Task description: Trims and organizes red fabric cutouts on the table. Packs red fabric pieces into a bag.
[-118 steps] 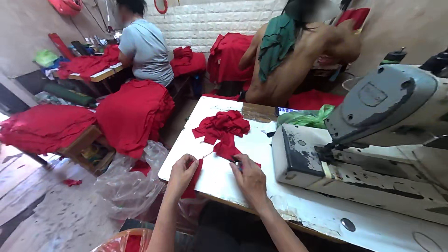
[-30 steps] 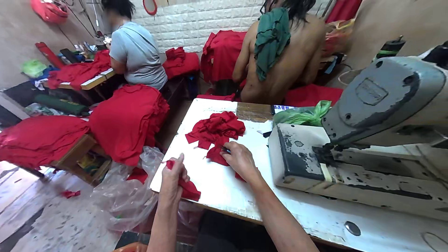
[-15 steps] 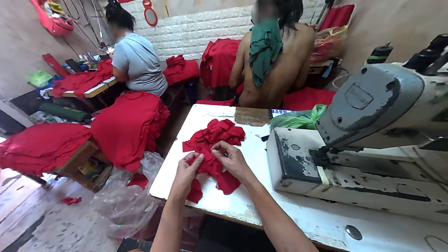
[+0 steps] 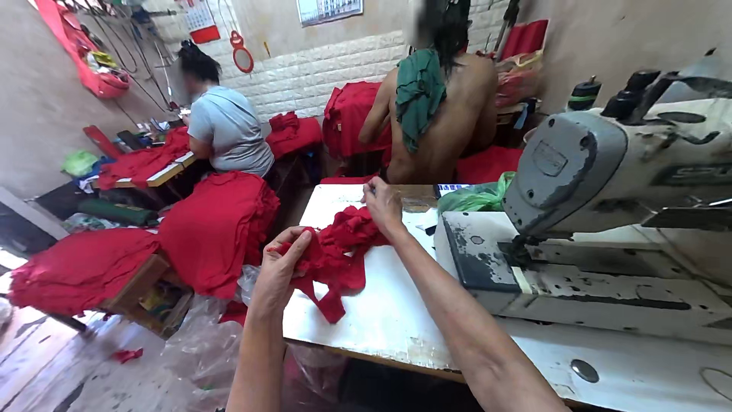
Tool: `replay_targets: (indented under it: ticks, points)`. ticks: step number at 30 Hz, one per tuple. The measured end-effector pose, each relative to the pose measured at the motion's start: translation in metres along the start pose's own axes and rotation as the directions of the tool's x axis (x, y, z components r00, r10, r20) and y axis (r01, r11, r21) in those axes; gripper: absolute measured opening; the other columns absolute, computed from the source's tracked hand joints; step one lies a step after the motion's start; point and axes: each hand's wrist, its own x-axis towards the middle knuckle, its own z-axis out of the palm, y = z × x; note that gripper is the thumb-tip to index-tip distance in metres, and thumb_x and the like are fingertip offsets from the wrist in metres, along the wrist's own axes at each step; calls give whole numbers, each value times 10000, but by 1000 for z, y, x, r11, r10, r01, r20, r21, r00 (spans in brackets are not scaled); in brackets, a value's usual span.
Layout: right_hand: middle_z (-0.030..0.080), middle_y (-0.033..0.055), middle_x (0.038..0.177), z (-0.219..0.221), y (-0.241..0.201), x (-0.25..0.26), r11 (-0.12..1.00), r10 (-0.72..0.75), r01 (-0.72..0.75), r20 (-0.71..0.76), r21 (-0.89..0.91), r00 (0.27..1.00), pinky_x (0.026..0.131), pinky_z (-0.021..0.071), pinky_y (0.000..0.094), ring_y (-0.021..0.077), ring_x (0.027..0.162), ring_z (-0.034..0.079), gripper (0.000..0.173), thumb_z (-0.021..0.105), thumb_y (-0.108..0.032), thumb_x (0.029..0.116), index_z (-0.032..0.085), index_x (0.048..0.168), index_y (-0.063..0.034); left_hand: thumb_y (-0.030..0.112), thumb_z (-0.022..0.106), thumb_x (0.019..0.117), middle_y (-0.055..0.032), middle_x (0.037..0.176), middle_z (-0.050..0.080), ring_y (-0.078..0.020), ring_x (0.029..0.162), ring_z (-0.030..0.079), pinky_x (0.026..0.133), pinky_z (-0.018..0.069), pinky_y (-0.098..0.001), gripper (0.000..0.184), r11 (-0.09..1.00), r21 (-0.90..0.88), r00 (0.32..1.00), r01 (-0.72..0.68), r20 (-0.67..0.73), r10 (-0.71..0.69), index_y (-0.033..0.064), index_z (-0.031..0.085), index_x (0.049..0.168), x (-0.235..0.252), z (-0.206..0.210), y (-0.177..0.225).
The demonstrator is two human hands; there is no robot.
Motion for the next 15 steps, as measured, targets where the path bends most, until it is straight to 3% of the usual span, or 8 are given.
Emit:
replay_targets:
  ticks: [2, 4, 7, 10, 15]
  points:
    - [743, 160, 953, -13, -12, 4, 1000, -11, 11, -29, -15, 1000, 814, 519, 605, 371, 924, 712, 290, 486, -254, 1077, 660, 1150, -33, 64, 561, 1012, 8, 725, 669, 10, 532, 532, 487, 438, -133, 166, 999, 52, 1000, 16, -10, -15, 65, 722, 972, -5, -4, 2]
    - [715, 183, 941, -23, -16, -8, 998, -60, 62, 56, -30, 997, 789, 510, 621, 386, 899, 694, 271, 548, -266, 1051, 666, 1145, -41, 44, 586, 997, 32, 712, 668, 21, 518, 513, 471, 413, -132, 144, 978, 199, 996, 58, -79, -43, 58, 717, 940, -11, -13, -1]
    - [689, 216, 925, -23, -15, -43, 993, -99, 110, 261, -30, 960, 771, 515, 648, 424, 875, 678, 469, 592, -452, 1024, 608, 1260, -46, 61, 597, 1000, 52, 762, 667, 18, 579, 551, 524, 448, -152, 109, 902, 410, 983, 136, -171, -70, 42, 700, 970, -25, -35, -16]
    - [693, 221, 964, -13, -26, -78, 983, -137, 172, 358, -67, 924, 811, 518, 619, 421, 916, 690, 437, 502, -391, 1076, 572, 1291, -17, 55, 585, 1005, 55, 774, 671, 29, 571, 541, 500, 421, -143, 110, 878, 421, 960, 227, -247, -129, 42, 689, 969, -41, -47, -23]
    - [709, 206, 1018, 10, -43, -120, 896, -405, 444, 367, -23, 837, 789, 556, 565, 386, 931, 708, 379, 609, -345, 1020, 678, 1166, -3, 48, 579, 1009, 56, 757, 671, 34, 553, 530, 482, 405, -135, 124, 903, 355, 949, 243, -279, -146, 53, 688, 950, -52, -54, -24]
